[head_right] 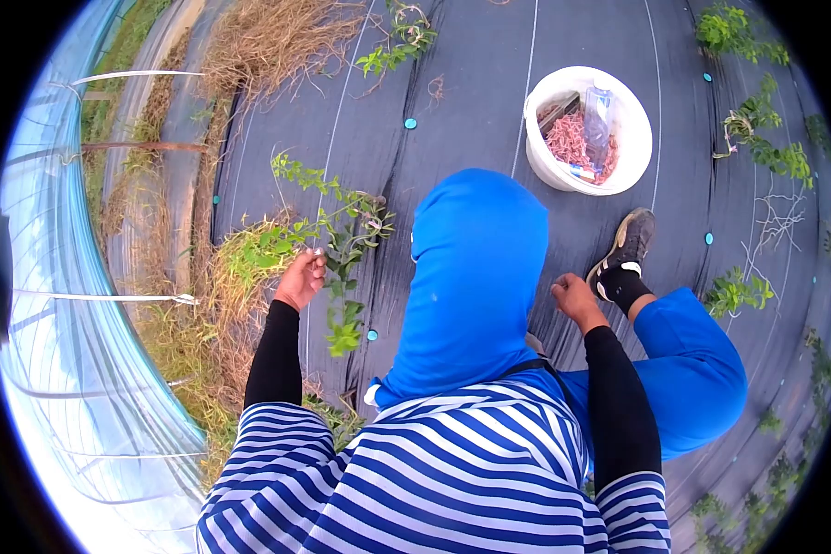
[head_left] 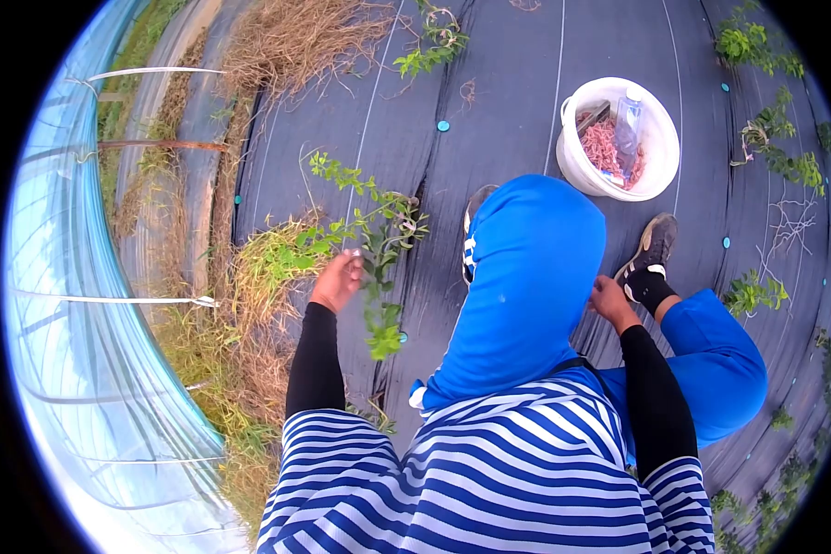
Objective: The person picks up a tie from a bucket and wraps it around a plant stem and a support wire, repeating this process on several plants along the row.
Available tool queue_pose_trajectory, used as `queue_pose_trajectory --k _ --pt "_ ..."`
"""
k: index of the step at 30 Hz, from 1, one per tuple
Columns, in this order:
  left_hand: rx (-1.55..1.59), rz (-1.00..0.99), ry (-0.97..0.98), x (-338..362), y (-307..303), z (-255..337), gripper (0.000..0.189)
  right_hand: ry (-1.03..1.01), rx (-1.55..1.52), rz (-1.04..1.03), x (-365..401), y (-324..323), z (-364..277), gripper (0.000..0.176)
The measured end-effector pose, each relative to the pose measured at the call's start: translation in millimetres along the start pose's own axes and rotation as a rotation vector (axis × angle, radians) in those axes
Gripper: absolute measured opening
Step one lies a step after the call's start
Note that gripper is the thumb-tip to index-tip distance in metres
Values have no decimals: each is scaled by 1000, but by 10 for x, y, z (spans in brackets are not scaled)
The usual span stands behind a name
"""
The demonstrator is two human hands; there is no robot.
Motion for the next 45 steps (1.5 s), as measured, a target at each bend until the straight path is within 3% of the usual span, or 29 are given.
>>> queue_pose_trajectory --k 5,8,11,13,16,17,19,20,21,23,24,28,30,34,36,39,41,43,45 --pt "110 -143 2 -70 531 66 28 4 22 -7 -49 47 64 26" --pt "245 -352 40 -241 786 132 29 5 -11 2 -17 18 19 26" --pt "298 -325 47 -473 874 135 23 17 -28 15 9 -12 20 26" --pt "253 -277 48 -683 883 76 16 15 -8 8 23 -17 35 26" --pt "-118 159 55 -935 681 -45 10 6 6 19 60 -37 -26 26" --pt "-119 157 53 -988 715 -67 10 8 5 20 73 -34 -48 26" --pt "-474 382 31 -1142 513 -153 15 6 -22 19 58 -31 -47 26" --pt "-844 373 193 -1216 526 -125 23 5 -20 20 47 -31 -43 26" --pt "-843 373 193 -1214 580 -136 23 15 -25 16 41 -24 -35 26" --pt "-748 579 136 -1174 564 -156 27 24 -28 14 32 -36 -20 25" --pt "-889 596 119 -1211 544 -156 33 34 -23 12 46 -50 -24 25" --pt "-936 651 109 -1298 512 -185 37 27 22 0 39 -65 10 26" --pt "-1153 657 62 -1300 541 -158 40 27 14 7 14 -59 50 26" --pt "-1186 655 77 -1337 477 -181 40 45 -45 15 34 -65 61 27" --pt "-1337 582 292 -1489 367 -223 37 28 -43 11 49 -51 40 27" --pt "-1139 583 448 -1415 396 -181 33 -47 -5 48 -43 43 292 26" --pt "-469 718 249 -1309 335 -253 30 -106 35 75 -131 -52 192 26" --pt "-445 761 263 -1148 391 -142 36 47 -44 7 -21 -9 145 25" --pt "-285 634 73 -1119 396 -220 41 12 3 3 -30 -16 107 25"
Point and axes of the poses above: each hand's wrist, its own x-axis away from the middle knuckle, its own y-axis out of the palm, z = x × y, the point moved 7 cm from there along -x, towards the middle knuckle, and after that the axes turned 4 degrees about -x, right-handed, at the moved point
